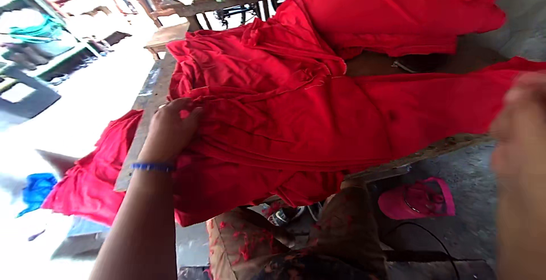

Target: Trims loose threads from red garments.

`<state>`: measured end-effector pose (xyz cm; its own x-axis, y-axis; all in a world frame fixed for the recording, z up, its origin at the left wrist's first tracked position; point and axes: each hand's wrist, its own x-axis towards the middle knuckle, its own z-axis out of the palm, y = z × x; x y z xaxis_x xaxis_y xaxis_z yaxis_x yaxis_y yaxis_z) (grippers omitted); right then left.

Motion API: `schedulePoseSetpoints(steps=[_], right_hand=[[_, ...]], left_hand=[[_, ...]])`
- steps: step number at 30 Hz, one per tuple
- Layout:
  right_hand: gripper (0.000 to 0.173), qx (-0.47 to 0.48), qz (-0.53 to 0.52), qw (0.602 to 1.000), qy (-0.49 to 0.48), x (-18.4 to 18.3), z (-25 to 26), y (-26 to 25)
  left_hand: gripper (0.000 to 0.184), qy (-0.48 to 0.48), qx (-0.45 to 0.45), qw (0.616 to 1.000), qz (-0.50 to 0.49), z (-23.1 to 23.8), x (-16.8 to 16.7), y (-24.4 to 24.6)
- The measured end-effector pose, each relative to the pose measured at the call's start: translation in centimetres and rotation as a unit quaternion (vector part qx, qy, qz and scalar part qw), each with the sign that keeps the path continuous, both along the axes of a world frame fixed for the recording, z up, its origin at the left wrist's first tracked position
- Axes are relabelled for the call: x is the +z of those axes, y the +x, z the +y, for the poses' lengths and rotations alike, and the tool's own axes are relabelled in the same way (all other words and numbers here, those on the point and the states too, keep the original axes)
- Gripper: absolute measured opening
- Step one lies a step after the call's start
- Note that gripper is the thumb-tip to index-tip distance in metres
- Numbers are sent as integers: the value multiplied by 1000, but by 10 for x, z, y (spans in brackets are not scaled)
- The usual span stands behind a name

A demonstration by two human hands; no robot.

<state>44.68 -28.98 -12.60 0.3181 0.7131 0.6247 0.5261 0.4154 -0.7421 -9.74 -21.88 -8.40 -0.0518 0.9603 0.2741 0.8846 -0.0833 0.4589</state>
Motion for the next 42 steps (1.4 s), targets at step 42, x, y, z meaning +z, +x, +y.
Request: schedulePoseSetpoints(steps=[42], right_hand=[[13,125,105,987,2,-64,-46,-163]], left_hand=[[21,114,-126,982,-86,-10,55,-23]])
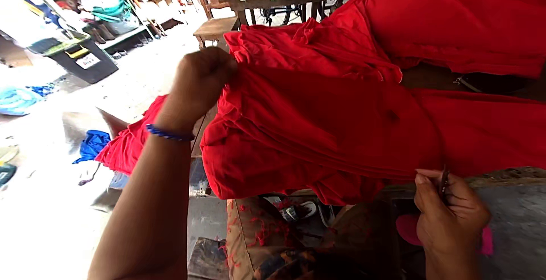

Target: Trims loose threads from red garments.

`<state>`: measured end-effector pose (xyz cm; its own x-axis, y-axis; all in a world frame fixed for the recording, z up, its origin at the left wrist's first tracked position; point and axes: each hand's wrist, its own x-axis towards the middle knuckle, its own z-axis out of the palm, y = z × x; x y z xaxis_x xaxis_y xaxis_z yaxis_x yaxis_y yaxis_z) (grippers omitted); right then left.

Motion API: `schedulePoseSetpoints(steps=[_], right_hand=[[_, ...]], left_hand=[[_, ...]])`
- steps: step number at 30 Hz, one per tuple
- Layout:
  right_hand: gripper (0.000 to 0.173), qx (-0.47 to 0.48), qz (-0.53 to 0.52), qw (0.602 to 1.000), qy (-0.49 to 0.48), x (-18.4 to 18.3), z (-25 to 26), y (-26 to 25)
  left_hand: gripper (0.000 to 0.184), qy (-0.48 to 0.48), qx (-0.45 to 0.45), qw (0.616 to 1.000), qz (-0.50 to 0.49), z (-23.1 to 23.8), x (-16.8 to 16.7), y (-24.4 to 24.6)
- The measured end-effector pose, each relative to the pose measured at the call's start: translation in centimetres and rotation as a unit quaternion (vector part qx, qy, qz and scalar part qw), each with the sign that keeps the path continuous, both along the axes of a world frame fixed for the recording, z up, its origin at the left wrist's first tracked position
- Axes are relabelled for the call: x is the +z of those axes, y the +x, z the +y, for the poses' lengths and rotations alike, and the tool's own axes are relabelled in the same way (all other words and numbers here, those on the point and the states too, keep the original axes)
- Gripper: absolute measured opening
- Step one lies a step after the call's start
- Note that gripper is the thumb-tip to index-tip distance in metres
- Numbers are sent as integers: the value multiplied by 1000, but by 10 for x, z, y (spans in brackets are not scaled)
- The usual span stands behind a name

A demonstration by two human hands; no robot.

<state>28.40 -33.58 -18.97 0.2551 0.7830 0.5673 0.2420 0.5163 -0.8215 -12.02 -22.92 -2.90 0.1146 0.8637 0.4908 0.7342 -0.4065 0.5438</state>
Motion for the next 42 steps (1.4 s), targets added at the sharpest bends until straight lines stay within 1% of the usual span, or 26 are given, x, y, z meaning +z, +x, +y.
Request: schedulePoseSetpoints(steps=[2,3,5,6,8,9,10,12,14,15,17,21,24,28,34,38,42], right_hand=[[13,17,-7,1000,14,10,1,-6],[12,30,-7,999,22,14,2,-12],[12,73,-13,997,27,19,3,-26],[13,103,-21,994,28,22,4,-34],[19,161,-48,985,30,28,6,-53],[24,189,-59,980,26,32,5,-62],[26,214,-68,974,22,34,4,-71],[23,245,-91,965,22,38,5,-87],[17,250,-120,960,32,40,7,-101],[17,247,-139,958,37,40,7,-108],[21,226,-192,954,50,40,8,-120],[29,149,-321,931,90,42,1,-137],[29,115,-365,915,127,42,-2,-144],[28,80,-382,910,140,41,-5,-149],[28,65,-383,912,128,44,-15,-150],[26,29,-384,918,97,39,-19,-152],[26,20,-372,921,113,38,-20,-151]], left_hand=[[15,11,1,1000,-6,-27,4,5],[16,7,12,1000,18,-38,2,9],[19,-28,43,996,67,-57,-16,19],[20,-38,52,995,73,-65,-27,23],[18,-23,49,997,46,-80,-43,26],[17,-12,46,999,11,-89,-51,27],[15,-8,35,998,-47,-98,-58,30],[13,-25,-12,984,-179,-118,-72,38],[12,-53,-44,956,-286,-134,-86,50],[11,-60,-55,945,-317,-141,-92,54],[12,-51,-66,933,-349,-146,-103,60],[12,-13,-61,934,-353,-151,-113,69],[12,2,-51,942,-333,-155,-114,73],[13,40,-30,961,-272,-157,-118,78],[15,97,-9,979,-181,-160,-122,85],[14,88,-16,978,-190,-159,-124,91],[14,87,-19,973,-212,-158,-125,94]])
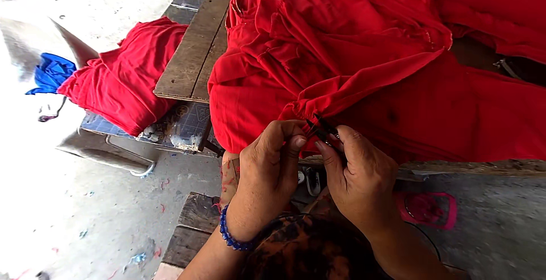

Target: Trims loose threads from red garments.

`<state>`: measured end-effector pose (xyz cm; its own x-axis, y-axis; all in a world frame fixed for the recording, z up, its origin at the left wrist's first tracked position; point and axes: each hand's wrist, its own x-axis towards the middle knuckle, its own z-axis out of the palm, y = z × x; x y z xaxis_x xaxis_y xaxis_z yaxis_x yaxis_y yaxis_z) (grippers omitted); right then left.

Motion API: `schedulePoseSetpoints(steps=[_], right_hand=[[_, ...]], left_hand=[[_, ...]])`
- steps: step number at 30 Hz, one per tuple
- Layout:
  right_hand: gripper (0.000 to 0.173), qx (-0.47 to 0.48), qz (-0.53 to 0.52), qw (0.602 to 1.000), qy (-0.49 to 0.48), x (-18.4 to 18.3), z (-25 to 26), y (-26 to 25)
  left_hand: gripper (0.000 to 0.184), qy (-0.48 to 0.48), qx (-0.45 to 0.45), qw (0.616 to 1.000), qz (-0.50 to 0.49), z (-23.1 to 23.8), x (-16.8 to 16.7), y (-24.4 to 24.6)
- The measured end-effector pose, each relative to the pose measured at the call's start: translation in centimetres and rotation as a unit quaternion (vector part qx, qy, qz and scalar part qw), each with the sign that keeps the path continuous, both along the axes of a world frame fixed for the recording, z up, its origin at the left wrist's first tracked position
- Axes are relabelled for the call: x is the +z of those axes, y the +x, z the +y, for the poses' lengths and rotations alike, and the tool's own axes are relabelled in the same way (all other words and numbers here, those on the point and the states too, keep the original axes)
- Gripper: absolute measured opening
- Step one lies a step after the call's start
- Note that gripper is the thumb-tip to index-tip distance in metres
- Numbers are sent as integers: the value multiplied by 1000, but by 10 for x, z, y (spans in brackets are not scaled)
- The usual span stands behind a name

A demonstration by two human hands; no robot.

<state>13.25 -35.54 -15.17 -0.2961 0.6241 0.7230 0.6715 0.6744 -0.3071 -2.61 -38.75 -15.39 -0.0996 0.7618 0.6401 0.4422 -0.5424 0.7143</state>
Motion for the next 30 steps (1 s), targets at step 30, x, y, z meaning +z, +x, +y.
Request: schedulePoseSetpoints(steps=[30], right_hand=[[55,102,117,982,-104,-15,45,13]], left_hand=[[31,26,35,978,-206,-15,-36,-18]])
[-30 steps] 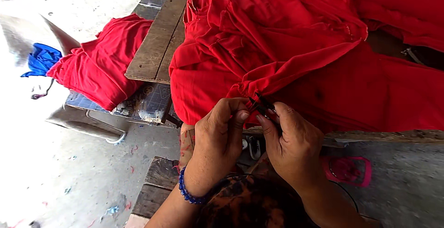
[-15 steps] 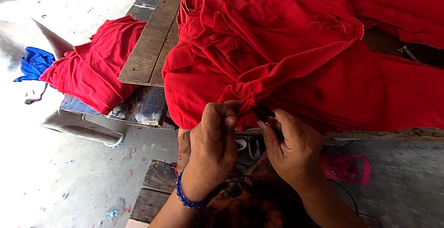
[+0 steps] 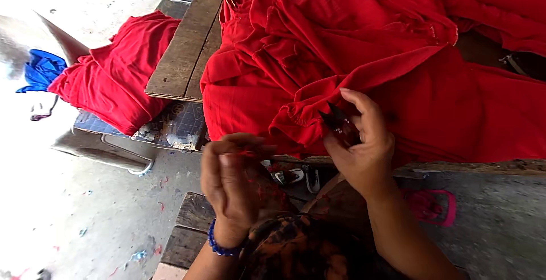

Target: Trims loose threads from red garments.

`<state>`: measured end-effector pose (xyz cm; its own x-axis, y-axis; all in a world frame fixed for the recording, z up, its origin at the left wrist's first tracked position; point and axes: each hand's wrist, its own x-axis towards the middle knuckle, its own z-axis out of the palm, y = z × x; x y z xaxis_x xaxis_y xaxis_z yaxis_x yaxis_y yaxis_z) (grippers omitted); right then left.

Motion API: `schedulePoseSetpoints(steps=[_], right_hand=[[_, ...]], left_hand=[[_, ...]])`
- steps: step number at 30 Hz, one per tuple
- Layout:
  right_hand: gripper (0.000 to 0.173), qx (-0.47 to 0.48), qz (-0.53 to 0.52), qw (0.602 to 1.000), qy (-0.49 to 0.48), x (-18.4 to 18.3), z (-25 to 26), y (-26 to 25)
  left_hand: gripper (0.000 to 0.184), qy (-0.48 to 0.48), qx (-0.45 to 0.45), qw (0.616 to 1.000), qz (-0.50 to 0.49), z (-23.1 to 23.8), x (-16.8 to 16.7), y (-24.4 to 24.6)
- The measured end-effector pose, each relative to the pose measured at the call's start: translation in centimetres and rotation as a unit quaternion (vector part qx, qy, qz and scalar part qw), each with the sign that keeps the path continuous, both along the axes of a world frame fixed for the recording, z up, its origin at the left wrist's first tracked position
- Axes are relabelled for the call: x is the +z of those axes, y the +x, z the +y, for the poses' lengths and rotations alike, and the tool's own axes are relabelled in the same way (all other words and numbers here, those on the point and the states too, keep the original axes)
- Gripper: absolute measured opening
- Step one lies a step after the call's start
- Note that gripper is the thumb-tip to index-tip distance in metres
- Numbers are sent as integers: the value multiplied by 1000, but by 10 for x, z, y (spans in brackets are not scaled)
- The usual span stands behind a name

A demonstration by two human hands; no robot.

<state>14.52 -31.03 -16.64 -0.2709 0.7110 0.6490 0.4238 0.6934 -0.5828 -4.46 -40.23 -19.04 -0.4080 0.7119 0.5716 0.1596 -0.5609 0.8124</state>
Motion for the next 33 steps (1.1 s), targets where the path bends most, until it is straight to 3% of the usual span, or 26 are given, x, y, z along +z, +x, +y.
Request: schedulePoseSetpoints(steps=[2,5,9,11,13,15,18,22,26,29,31,33], right_hand=[[41,54,64,996,-40,-3,10,1],[24,89,148,983,-68,-3,14,1],[22,105,199,969,-102,0,12,6],[21,94,200,969,-115,5,7,6],[17,86,198,969,-119,12,0,6],[15,91,217,963,-129,18,-4,10],[16,123,274,941,-158,21,-2,20],[15,152,312,921,-174,15,-4,20],[37,210,280,923,-159,18,-14,15],[59,252,225,931,-140,24,-19,10],[48,281,222,923,-139,25,-25,7],[24,299,224,915,-149,27,-29,12]], left_hand=[[34,5,104,994,-22,-2,-6,-13],[18,4,210,972,104,-5,-10,-23],[44,50,173,938,295,6,0,5],[42,79,118,927,348,19,9,22],[22,107,45,943,311,32,15,31],[13,74,-32,983,164,38,21,38],[26,-40,-97,989,-103,41,36,42],[40,-94,-121,951,-268,42,44,38],[39,-73,-114,963,-233,36,44,35],[21,-6,-127,989,-70,27,41,33],[13,56,-162,984,51,21,42,31],[15,92,-186,976,63,18,41,31]])
